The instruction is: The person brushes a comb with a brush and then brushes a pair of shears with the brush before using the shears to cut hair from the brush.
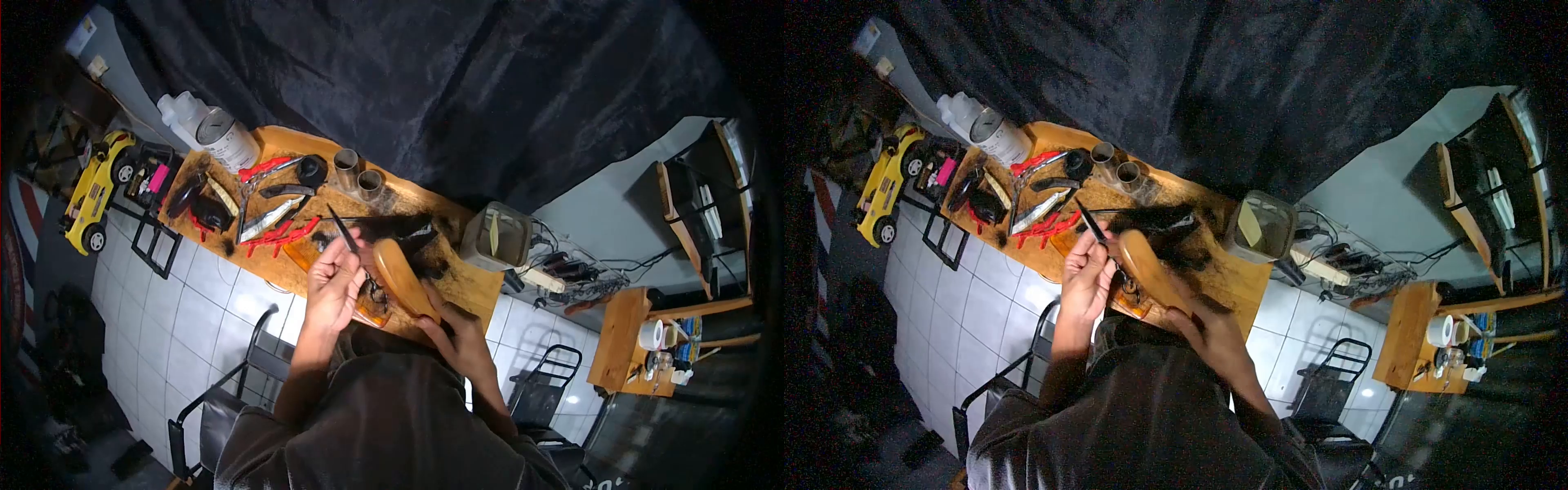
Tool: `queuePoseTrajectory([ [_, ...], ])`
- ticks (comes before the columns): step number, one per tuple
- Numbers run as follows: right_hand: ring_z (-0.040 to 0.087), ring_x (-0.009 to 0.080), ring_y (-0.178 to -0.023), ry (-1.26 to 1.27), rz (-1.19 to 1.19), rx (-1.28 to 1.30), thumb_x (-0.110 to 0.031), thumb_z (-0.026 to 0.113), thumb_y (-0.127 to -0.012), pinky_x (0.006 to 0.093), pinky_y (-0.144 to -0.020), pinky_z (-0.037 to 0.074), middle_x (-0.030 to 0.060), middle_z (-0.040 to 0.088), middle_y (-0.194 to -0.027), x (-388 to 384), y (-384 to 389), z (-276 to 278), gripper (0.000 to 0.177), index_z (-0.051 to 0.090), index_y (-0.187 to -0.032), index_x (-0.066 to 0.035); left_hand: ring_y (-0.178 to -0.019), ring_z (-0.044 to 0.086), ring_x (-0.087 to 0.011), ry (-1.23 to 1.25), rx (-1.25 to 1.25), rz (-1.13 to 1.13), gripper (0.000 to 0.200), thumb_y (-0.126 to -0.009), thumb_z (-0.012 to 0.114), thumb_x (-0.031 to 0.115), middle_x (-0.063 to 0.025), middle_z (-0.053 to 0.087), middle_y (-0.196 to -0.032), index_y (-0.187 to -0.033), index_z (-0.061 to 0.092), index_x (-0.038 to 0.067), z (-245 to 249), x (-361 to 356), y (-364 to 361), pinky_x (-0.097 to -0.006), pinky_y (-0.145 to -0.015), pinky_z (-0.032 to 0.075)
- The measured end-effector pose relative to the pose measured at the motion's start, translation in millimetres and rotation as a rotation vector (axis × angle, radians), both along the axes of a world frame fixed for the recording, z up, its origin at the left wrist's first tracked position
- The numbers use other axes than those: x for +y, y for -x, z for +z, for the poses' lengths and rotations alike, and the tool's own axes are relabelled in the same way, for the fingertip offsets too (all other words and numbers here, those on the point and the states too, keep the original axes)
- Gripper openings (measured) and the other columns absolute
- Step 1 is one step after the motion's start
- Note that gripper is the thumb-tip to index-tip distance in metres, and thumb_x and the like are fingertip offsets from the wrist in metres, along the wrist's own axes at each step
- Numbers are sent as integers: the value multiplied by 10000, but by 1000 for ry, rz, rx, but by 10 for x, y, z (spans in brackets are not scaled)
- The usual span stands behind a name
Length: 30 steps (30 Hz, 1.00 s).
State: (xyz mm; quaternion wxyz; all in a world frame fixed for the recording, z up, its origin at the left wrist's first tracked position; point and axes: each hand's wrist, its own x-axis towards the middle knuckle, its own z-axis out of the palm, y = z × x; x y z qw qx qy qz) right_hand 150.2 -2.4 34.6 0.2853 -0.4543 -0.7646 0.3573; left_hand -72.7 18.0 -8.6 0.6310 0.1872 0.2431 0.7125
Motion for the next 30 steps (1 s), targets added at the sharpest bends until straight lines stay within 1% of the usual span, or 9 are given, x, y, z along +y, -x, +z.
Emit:
queuePoseTrajectory([
  [5, 561, 370, -1162, 3, -206, -64, -223, 622, -919, 402, -987, 426, 244, 595, -1213, 13, -41, -38, 482, 500, -1354, -55, -1056, 601, -194, -141, 10, 104, 257, -914, 563, -51, -106, 626, -1125, -1169, 554, -24, -6, -4, -68, -335, -969, 467],
  [8, 560, 356, -1173, -30, -191, 70, -207, 624, -917, 396, -998, 416, 234, 592, -1233, 38, 25, 56, 489, 491, -1360, -47, -1047, 602, -177, -114, 381, 145, 256, -898, 567, -81, -100, 636, -1112, -1148, 568, -24, -36, -52, -124, -299, -938, 463],
  [12, 565, 339, -1171, 33, -72, 222, -186, 654, -897, 384, -1006, 407, 202, 591, -1259, -16, 189, 226, 513, 489, -1361, -42, -963, 622, -125, -39, 474, 132, 228, -884, 569, -99, -83, 660, -1037, -1101, 582, -30, -51, -123, -197, -239, -815, 493],
  [16, 581, 321, -1144, -26, 14, 188, -199, 699, -863, 379, -993, 418, 177, 609, -1237, -3, 276, 152, 536, 515, -1346, -56, -899, 632, -108, -101, 312, 286, 213, -909, 547, -74, -72, 662, -990, -1117, 555, -31, -3, -121, -337, -214, -776, 493],
  [17, 580, 320, -1146, -53, 11, 153, -205, 700, -862, 379, -990, 420, 178, 611, -1233, 4, 257, 125, 528, 524, -1338, -59, -1008, 628, -161, -105, 261, 305, 287, -925, 543, -46, -98, 633, -1119, -1208, 512, -9, -11, -99, -331, -302, -850, 536],
  [20, 586, 330, -1141, -29, -85, 78, -212, 691, -871, 384, -974, 437, 197, 619, -1207, -12, 145, 36, 491, 547, -1317, -65, -1062, 611, -187, -124, 90, 319, 280, -935, 537, -33, -90, 619, -1162, -1210, 513, 16, 12, -91, -297, -347, -894, 541],
  [21, 589, 335, -1137, -3, -130, 60, -212, 686, -875, 386, -967, 444, 206, 621, -1196, -14, 114, 7, 477, 554, -1309, -66, -1086, 599, -198, -117, 130, 347, 280, -937, 540, -19, -82, 609, -1176, -1210, 516, 39, 8, -105, -296, -388, -920, 538],
  [28, 609, 331, -1113, 39, -362, 78, -203, 662, -895, 394, -953, 457, 246, 621, -1174, 45, 110, 3, 483, 524, -1317, -11, -1073, 597, -186, -55, 218, 341, 203, -938, 554, -3, -84, 610, -1153, -1132, 515, 39, -20, -106, -275, -385, -959, 507],
  [30, 607, 332, -1111, -17, -277, 149, -202, 673, -885, 390, -958, 450, 238, 621, -1176, 49, 150, 85, 495, 525, -1323, -27, -1062, 601, -181, -15, 241, 332, 177, -931, 551, -27, -102, 616, -1119, -1098, 515, 19, 20, -98, -323, -365, -959, 506],
])
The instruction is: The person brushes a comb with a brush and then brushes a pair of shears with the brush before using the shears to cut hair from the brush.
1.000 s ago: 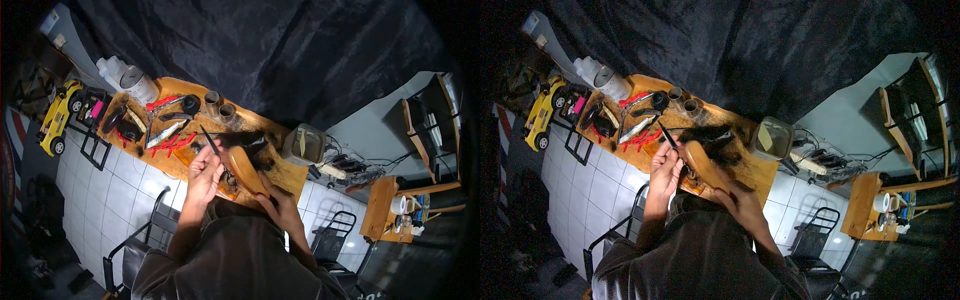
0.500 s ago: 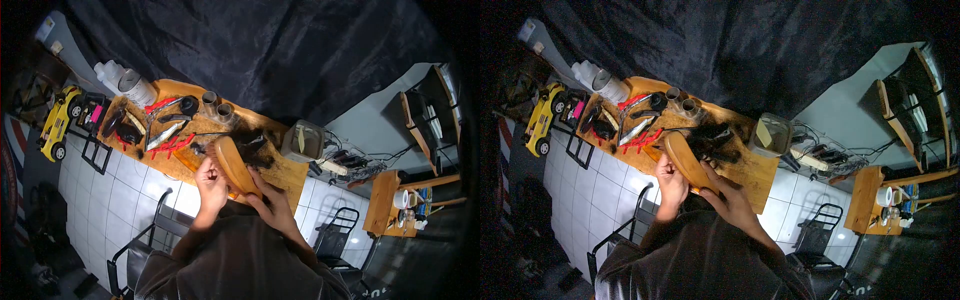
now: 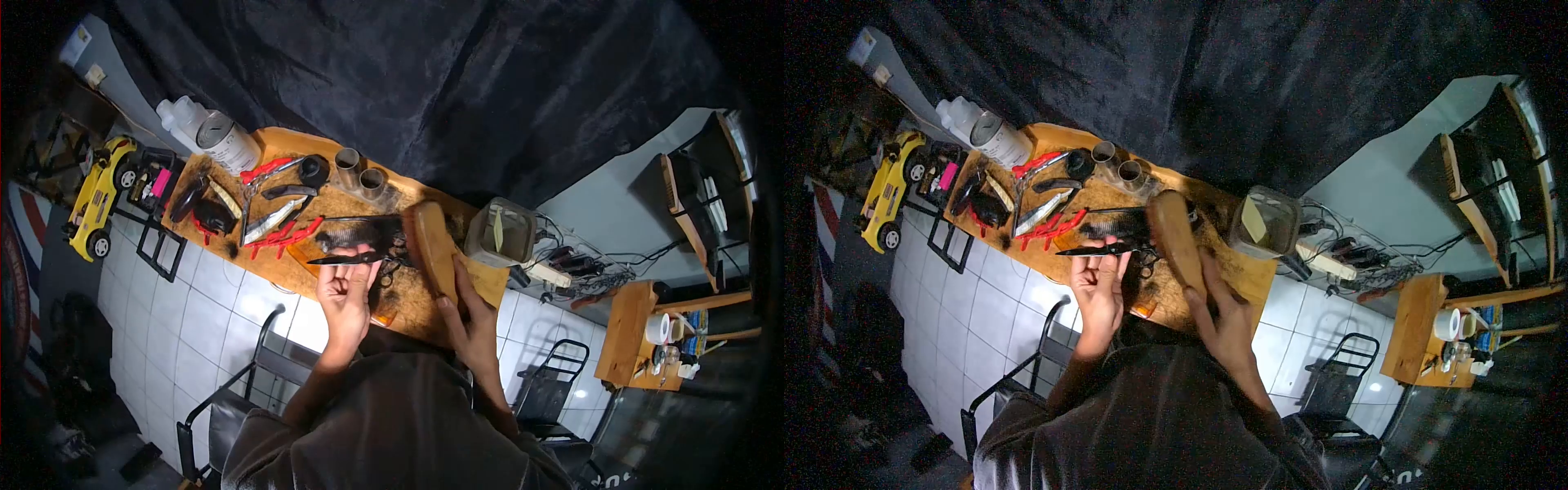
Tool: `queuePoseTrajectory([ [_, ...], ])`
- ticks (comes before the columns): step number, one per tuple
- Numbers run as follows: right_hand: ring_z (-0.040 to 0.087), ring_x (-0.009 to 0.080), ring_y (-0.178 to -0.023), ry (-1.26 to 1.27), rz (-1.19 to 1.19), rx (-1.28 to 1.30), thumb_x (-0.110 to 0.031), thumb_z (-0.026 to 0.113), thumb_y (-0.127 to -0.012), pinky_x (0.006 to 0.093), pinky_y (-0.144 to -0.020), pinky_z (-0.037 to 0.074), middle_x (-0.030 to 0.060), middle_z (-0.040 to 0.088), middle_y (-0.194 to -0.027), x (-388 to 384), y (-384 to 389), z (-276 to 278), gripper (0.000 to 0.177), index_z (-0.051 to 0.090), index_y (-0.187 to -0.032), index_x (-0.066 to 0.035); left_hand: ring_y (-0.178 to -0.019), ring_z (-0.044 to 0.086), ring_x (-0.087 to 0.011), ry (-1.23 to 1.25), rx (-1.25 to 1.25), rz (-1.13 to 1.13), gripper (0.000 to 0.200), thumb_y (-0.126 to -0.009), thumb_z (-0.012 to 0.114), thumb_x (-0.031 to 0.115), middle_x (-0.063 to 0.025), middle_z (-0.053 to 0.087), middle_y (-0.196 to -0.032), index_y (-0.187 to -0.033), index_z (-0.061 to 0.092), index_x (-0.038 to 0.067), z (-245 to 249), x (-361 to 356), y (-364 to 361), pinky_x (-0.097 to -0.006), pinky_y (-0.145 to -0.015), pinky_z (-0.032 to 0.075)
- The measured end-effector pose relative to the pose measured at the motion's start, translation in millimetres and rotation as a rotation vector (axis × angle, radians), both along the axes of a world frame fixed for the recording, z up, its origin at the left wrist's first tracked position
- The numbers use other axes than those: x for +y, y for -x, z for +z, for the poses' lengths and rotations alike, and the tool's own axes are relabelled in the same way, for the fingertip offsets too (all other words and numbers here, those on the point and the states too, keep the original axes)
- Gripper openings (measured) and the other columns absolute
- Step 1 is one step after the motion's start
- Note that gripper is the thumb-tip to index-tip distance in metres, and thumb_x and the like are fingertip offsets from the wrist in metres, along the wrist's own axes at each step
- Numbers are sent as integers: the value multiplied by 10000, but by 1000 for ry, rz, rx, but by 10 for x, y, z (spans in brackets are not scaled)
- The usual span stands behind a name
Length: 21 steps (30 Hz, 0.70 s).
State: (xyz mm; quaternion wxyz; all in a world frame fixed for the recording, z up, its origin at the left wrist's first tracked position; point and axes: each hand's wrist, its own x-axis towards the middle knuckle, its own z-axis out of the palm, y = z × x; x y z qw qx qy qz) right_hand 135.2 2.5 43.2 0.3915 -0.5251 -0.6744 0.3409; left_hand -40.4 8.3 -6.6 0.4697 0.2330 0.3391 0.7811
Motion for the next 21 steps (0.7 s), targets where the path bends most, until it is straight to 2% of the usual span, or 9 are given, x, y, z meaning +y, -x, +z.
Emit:
queuePoseTrajectory([
  [2, 605, 337, -1104, -59, 110, 8, -201, 688, -870, 387, -959, 445, 226, 623, -1176, -5, 42, 47, 514, 525, -1331, -44, -1005, 612, -159, 121, -12, 11, 142, -929, 538, -49, -102, 628, -1060, -1060, 507, -3, 151, -8, -97, -329, -943, 511],
  [4, 603, 345, -1093, -111, 249, -40, -200, 708, -851, 384, -957, 443, 212, 627, -1174, -2, 77, 67, 541, 523, -1341, -63, -977, 624, -146, 14, 234, -73, 190, -940, 548, -6, -91, 642, -1065, -1125, 508, -4, -371, -105, 13, -325, -926, 517],
  [5, 602, 358, -1067, -129, 264, -49, -207, 730, -825, 385, -938, 450, 201, 632, -1160, -1, 121, 40, 566, 531, -1345, -102, -970, 627, -145, 1, 197, -75, 198, -940, 549, -5, -90, 644, -1056, -1134, 507, -8, -348, -100, 8, -324, -913, 525],
  [8, 611, 357, -1050, 10, 174, -48, -219, 729, -825, 390, -919, 462, 204, 635, -1145, -15, 124, -87, 553, 542, -1336, -119, -961, 631, -145, 12, 98, -42, 225, -938, 551, -2, -95, 648, -1047, -1157, 505, -17, -119, -80, -16, -327, -877, 547],
  [10, 623, 360, -1019, -32, 141, -65, -215, 731, -824, 392, -894, 478, 211, 641, -1115, -1, 66, -170, 553, 542, -1335, -126, -975, 629, -150, 85, 50, 28, 243, -935, 555, -6, -110, 646, -1066, -1172, 506, -19, 74, -48, -44, -336, -856, 560],
  [15, 642, 366, -994, -16, 8, -197, -156, 734, -817, 396, -847, 511, 228, 652, -1076, 11, -43, -174, 546, 545, -1327, -112, -1016, 630, -231, 113, 53, 14, 217, -931, 567, 8, -166, 628, -1122, -1145, 532, -10, 33, -26, -19, -415, -900, 558],
  [18, 638, 358, -1024, 95, -117, -188, -155, 721, -830, 396, -858, 510, 233, 647, -1099, 43, -95, -230, 522, 548, -1319, -96, -1010, 623, -216, 117, -16, 37, 186, -926, 555, -32, -153, 636, -1065, -1110, 531, -20, 47, -6, 21, -412, -900, 560],
  [19, 652, 354, -987, -38, -132, -187, -160, 714, -837, 391, -854, 511, 235, 654, -1067, 69, -114, -306, 520, 544, -1323, -84, -1015, 618, -195, 121, -7, 38, 164, -932, 553, -18, -122, 635, -1072, -1094, 535, -1, 59, 7, 40, -378, -889, 560],
  [21, 660, 316, -1002, -102, -78, -174, -125, 701, -844, 357, -854, 499, 230, 657, -1074, 83, -125, -271, 527, 525, -1335, -52, -1009, 618, -175, 151, 10, 35, 164, -936, 554, -7, -105, 637, -1076, -1098, 536, 8, 30, 28, 63, -342, -873, 556],
])
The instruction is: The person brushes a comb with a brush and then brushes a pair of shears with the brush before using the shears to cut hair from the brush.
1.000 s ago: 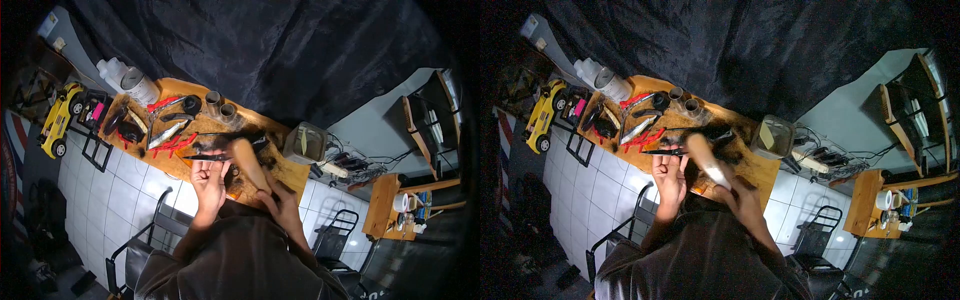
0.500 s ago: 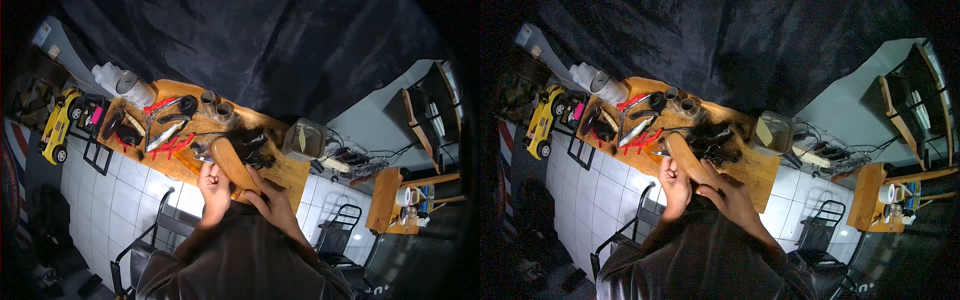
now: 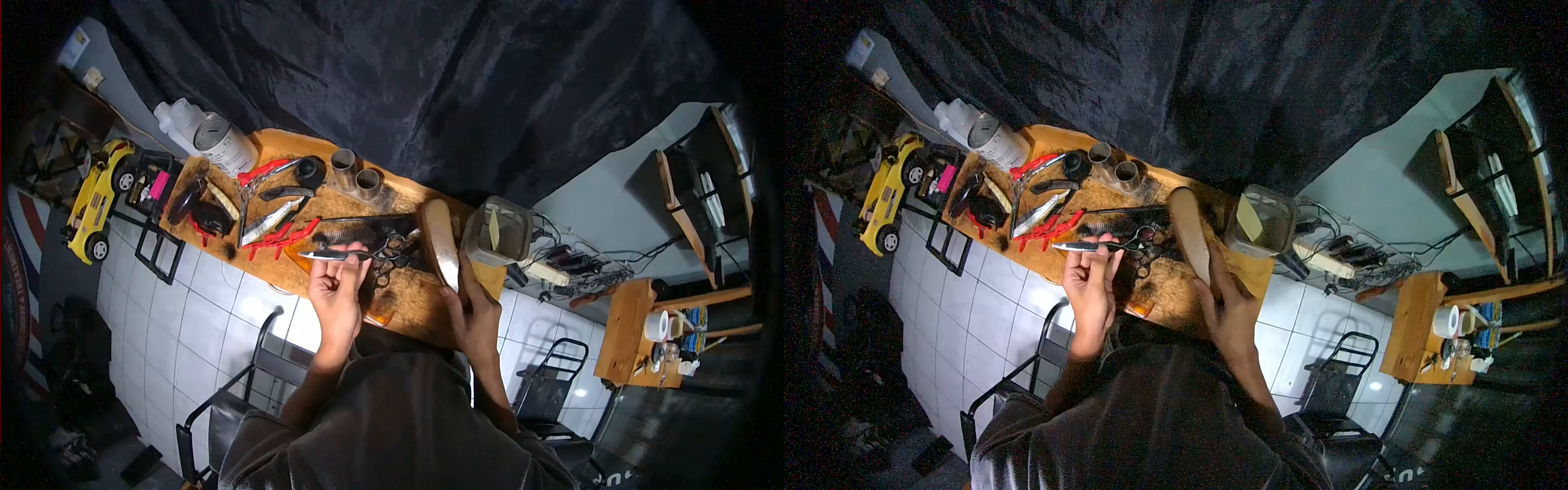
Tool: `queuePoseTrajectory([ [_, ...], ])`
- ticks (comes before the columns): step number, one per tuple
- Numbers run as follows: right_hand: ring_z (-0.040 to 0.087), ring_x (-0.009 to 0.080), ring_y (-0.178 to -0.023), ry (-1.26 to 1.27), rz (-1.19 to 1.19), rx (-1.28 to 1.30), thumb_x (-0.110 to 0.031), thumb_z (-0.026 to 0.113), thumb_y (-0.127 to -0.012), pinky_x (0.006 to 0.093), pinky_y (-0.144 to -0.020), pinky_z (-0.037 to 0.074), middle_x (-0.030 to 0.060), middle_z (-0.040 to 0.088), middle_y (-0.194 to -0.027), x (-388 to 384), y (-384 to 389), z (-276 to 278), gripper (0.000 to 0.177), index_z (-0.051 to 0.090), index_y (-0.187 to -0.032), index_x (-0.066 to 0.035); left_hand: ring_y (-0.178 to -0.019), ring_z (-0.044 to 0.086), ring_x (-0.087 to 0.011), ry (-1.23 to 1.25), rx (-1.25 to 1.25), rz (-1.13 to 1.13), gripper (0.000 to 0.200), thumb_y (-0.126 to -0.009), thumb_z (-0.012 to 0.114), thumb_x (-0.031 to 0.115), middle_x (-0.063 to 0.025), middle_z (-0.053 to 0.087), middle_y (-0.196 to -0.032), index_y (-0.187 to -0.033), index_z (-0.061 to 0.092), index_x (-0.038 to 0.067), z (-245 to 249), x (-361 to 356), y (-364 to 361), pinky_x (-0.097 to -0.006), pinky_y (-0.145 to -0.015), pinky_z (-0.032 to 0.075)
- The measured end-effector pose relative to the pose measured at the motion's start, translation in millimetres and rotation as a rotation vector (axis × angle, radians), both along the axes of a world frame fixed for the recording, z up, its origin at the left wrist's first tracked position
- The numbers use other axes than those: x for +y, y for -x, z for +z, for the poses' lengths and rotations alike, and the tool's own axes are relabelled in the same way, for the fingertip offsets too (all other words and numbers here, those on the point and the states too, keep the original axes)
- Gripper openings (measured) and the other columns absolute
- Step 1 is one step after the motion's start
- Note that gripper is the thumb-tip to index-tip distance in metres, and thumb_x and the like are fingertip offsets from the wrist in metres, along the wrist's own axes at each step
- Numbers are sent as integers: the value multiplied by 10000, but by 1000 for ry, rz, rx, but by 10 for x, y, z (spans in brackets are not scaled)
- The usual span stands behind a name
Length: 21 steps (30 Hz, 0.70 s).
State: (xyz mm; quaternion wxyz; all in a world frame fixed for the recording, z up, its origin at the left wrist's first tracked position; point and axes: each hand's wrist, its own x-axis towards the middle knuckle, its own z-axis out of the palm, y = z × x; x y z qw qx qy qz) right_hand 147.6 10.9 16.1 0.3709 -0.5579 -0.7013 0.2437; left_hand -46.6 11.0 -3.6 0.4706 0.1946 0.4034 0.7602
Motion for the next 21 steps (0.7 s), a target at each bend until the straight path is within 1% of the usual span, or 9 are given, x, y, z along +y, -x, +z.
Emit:
queuePoseTrajectory([
  [1, 663, 296, -1010, -29, 29, 4, -108, 694, -847, 339, -854, 493, 228, 659, -1078, 2, 5, 61, 531, 515, -1341, -36, -1006, 618, -165, 17, 8, -2, 165, -937, 555, -1, -96, 638, -1078, -1100, 536, 13, -10, 4, 4, -323, -865, 553],
  [4, 652, 332, -962, 86, 196, 105, -206, 719, -839, 405, -844, 500, 188, 672, -1038, -91, 135, 218, 541, 536, -1339, -107, -943, 615, -123, 2, -30, -43, 166, -947, 541, 6, -61, 637, -1027, -1112, 536, 26, -3, -20, -73, -282, -813, 546],
  [6, 657, 328, -951, -105, 269, 14, -233, 732, -823, 399, -828, 507, 183, 674, -1012, -67, 249, 206, 567, 534, -1345, -133, -847, 596, -81, -81, -8, -88, 177, -943, 558, 25, -40, 624, -1010, -1120, 547, 18, -62, -25, -81, -227, -733, 514],
  [8, 662, 333, -925, -203, 268, -31, -264, 751, -794, 380, -786, 524, 177, 678, -990, -52, 304, 117, 613, 524, -1358, -185, -876, 609, -98, -52, -107, -68, 177, -942, 557, 22, -57, 629, -1027, -1118, 550, 10, -45, -28, -62, -241, -764, 526],
  [12, 664, 340, -872, 125, 144, -60, -216, 749, -800, 387, -743, 534, 209, 668, -976, -16, 144, 8, 603, 522, -1355, -155, -981, 636, -176, -10, -95, -36, 177, -945, 545, 18, -117, 637, -1097, -1121, 554, 23, 26, -44, 33, -336, -865, 565],
  [15, 666, 343, -846, -107, 90, -84, -196, 745, -803, 398, -723, 536, 229, 661, -967, 36, 100, -13, 595, 522, -1352, -139, -981, 629, -173, 20, -112, 11, 185, -948, 541, 12, -113, 626, -1106, -1133, 532, 16, 6, -63, 31, -332, -860, 562],
  [16, 657, 345, -909, 127, 36, -67, -122, 721, -823, 360, -802, 506, 246, 653, -1049, 10, 108, 80, 533, 545, -1322, -64, -984, 626, -172, 30, -117, 27, 188, -949, 539, 8, -111, 621, -1108, -1136, 522, 10, 4, -55, 22, -331, -860, 559],
  [19, 652, 350, -1003, 139, -85, -20, -117, 696, -846, 354, -853, 499, 251, 642, -1102, 18, 77, 1, 505, 539, -1320, -42, -985, 621, -160, 43, -139, 54, 181, -952, 546, 25, -113, 619, -1098, -1129, 517, 4, 42, -43, 91, -323, -855, 563],
  [21, 643, 345, -1039, 93, -49, 94, -116, 685, -855, 353, -872, 492, 252, 635, -1124, 21, 57, 8, 490, 539, -1315, -31, -991, 612, -144, 54, -112, 63, 183, -955, 549, 38, -106, 618, -1086, -1131, 514, 2, 59, -13, 100, -316, -855, 564],
])
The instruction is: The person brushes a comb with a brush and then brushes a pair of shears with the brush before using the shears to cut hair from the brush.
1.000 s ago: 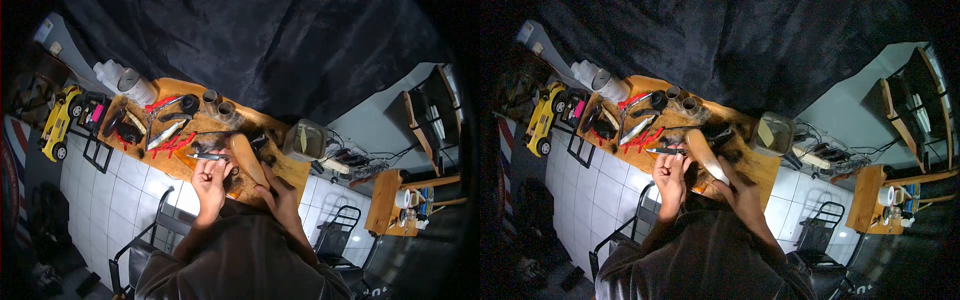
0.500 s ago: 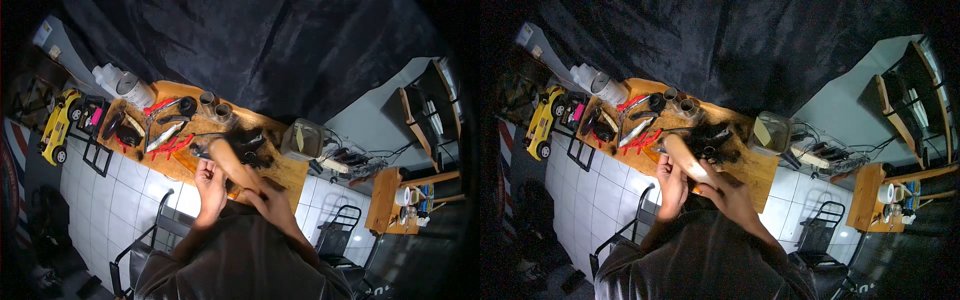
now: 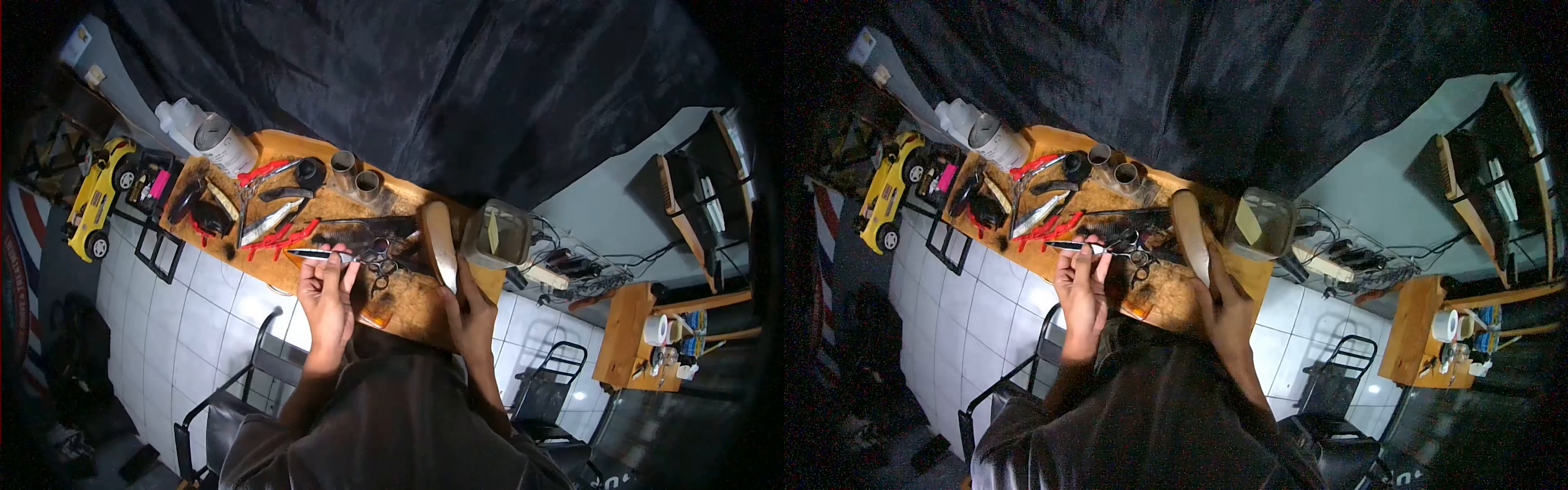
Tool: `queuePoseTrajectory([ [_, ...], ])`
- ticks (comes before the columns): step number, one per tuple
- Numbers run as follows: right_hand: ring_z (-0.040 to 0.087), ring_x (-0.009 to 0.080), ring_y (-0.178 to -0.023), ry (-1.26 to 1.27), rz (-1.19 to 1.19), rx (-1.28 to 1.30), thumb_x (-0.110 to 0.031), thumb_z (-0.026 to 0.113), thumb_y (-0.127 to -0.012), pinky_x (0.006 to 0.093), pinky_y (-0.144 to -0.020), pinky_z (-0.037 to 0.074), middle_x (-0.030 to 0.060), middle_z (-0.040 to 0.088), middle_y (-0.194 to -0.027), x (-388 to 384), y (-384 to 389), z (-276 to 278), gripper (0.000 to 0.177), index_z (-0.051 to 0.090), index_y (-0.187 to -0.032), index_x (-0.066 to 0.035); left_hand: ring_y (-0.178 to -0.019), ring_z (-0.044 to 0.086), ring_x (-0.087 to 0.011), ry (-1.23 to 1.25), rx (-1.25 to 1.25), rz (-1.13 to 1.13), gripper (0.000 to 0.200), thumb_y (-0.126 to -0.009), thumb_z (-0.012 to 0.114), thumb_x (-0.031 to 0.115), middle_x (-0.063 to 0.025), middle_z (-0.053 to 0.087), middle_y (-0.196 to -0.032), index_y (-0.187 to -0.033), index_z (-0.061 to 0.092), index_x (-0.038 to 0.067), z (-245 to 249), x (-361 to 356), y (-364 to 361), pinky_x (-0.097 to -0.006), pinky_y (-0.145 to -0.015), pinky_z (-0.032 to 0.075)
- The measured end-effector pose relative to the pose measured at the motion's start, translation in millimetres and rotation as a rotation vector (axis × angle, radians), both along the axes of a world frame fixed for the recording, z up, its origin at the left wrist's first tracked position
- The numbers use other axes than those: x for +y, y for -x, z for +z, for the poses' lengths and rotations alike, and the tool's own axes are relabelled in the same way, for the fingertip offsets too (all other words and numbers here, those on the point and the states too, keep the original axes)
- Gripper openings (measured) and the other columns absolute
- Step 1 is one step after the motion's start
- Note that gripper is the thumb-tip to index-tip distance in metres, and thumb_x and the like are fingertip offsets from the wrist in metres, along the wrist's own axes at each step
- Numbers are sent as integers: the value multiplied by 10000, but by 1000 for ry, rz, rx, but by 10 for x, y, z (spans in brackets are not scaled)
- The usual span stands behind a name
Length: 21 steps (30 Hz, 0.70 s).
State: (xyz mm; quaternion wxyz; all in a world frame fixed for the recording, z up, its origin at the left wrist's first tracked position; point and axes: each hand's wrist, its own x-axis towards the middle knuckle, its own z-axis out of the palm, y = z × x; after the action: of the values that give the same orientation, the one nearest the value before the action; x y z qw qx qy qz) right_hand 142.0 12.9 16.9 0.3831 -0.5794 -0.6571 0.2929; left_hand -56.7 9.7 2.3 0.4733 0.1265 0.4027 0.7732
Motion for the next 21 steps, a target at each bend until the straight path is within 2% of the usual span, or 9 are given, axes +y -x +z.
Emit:
queuePoseTrajectory([
  [1, 639, 342, -1057, -20, 14, 57, -116, 679, -859, 353, -882, 488, 252, 632, -1136, -4, 4, 26, 483, 539, -1313, -25, -993, 610, -141, -1, 11, -1, 187, -955, 550, 39, -103, 618, -1084, -1134, 511, 2, -3, 4, -5, -316, -857, 564],
  [4, 659, 354, -971, -254, 173, -22, -179, 709, -847, 390, -829, 513, 229, 664, -1038, -46, 49, 117, 528, 530, -1332, -66, -992, 608, -137, 0, 32, -28, 198, -952, 559, 46, -88, 620, -1070, -1141, 511, 11, -41, -6, -87, -313, -855, 561],
  [5, 659, 350, -944, -81, 232, 16, -194, 724, -835, 393, -828, 512, 211, 667, -1014, -91, 77, 203, 529, 548, -1324, -94, -995, 608, -137, -6, 24, -42, 198, -952, 561, 48, -86, 621, -1067, -1141, 512, 14, -46, -19, -141, -313, -855, 560],
  [9, 623, 330, -937, -106, 223, -55, -232, 754, -802, 388, -800, 511, 195, 611, -1055, -82, 168, 94, 541, 576, -1305, -141, -1011, 609, -148, -73, 36, -82, 202, -950, 562, 45, -88, 624, -1083, -1146, 520, 19, -11, -39, -183, -326, -862, 554],
  [13, 591, 319, -980, -201, 91, -166, -230, 750, -806, 392, -755, 522, 201, 592, -1045, -28, 15, -8, 483, 608, -1240, -71, -1008, 619, -173, -39, 68, -73, 236, -955, 546, 42, -108, 623, -1112, -1186, 515, 6, -5, -62, -101, -336, -878, 553],
  [16, 599, 334, -953, -152, -3, -231, -246, 751, -806, 388, -784, 505, 207, 594, -1023, 18, -69, -93, 481, 615, -1217, -37, -1001, 616, -171, -83, 4, -78, 268, -972, 522, 64, -97, 616, -1113, -1235, 501, 16, -56, -80, -41, -322, -864, 550],
  [17, 613, 328, -927, 18, -60, -180, -224, 738, -821, 379, -826, 490, 212, 609, -1008, 19, -107, -90, 464, 611, -1211, -7, -999, 613, -167, -107, -27, -80, 283, -978, 514, 75, -88, 614, -1109, -1255, 495, 22, -67, -80, -14, -314, -855, 550],
  [20, 604, 236, -854, 76, 69, 68, -148, 701, -835, 312, -754, 470, 178, 612, -980, 1, -202, 10, 482, 564, -1262, 30, -960, 611, -149, -135, -322, -162, 335, -1001, 475, 120, -71, 603, -1121, -1326, 461, 39, -40, 4, 72, -279, -818, 542],
  [21, 603, 227, -887, 43, 127, 184, -134, 677, -849, 301, -777, 457, 174, 616, -974, -28, -198, -48, 461, 560, -1252, 57, -916, 605, -126, -58, -335, -158, 371, -1017, 450, 194, -54, 600, -1120, -1367, 437, 70, -64, 32, 78, -248, -740, 529],
])
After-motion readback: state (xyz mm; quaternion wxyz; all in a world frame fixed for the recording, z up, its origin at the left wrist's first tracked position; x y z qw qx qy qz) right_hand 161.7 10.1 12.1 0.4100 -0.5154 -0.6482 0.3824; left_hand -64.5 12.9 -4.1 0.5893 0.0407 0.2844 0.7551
